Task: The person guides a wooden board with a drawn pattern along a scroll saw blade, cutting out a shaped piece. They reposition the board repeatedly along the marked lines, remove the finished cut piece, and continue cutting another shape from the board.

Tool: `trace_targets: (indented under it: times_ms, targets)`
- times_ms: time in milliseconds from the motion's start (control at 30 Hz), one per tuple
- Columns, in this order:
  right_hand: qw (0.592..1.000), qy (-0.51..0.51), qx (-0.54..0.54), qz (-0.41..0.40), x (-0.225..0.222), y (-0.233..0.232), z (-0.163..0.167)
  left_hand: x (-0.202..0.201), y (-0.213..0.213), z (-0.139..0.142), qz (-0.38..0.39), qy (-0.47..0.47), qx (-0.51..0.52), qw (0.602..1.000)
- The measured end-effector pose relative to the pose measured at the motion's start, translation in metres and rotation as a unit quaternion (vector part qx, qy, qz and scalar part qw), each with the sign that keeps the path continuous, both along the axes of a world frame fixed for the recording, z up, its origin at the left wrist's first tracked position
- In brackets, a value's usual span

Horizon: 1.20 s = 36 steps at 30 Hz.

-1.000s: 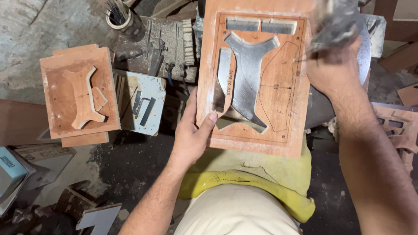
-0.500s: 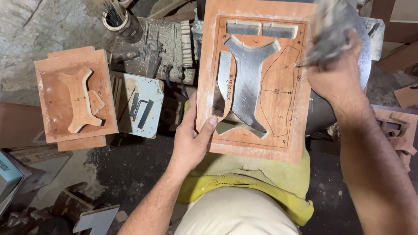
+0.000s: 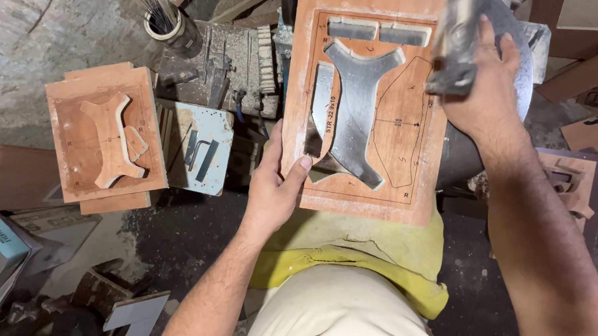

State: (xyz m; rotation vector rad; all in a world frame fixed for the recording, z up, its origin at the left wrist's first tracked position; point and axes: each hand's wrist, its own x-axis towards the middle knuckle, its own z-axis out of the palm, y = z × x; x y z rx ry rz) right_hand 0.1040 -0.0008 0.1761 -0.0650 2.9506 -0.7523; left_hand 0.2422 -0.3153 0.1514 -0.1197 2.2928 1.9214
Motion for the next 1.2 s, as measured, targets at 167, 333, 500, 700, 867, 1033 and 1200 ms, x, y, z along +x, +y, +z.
trace_targets:
  times_ms: [167, 333, 500, 700, 867, 1033, 1200]
  targets:
    - [0.995, -0.021, 0.096, 0.016, -0.002, 0.008, -0.01, -0.001, -0.001, -0.002, -0.001, -0.003, -0.004, 1.0]
    - [0.994, -0.034, 0.105, -0.004, -0.002, 0.02, -0.026, -0.006, -0.002, -0.003, 0.004, -0.013, 0.013, 1.0]
    - [0.999, 0.048, 0.007, 0.004, 0.0, 0.027, -0.041, -0.013, -0.006, 0.0, 0.001, 0.007, 0.019, 1.0]
    - [0.991, -0.01, -0.114, -0.065, -0.001, 0.019, -0.031, -0.019, -0.008, 0.003, 0.004, -0.03, -0.012, 0.999]
    - [0.999, 0.03, 0.031, -0.021, -0.003, 0.015, -0.022, -0.017, -0.006, 0.001, -0.001, 0.003, -0.023, 1.0]
    - [0.939, 0.157, 0.287, 0.103, -0.009, 0.022, -0.034, -0.011, -0.004, 0.0, 0.008, 0.0, -0.034, 0.999]
    - [0.991, 0.032, 0.124, 0.051, -0.013, 0.026, -0.041, -0.014, -0.004, 0.0, 0.011, -0.015, -0.027, 0.999]
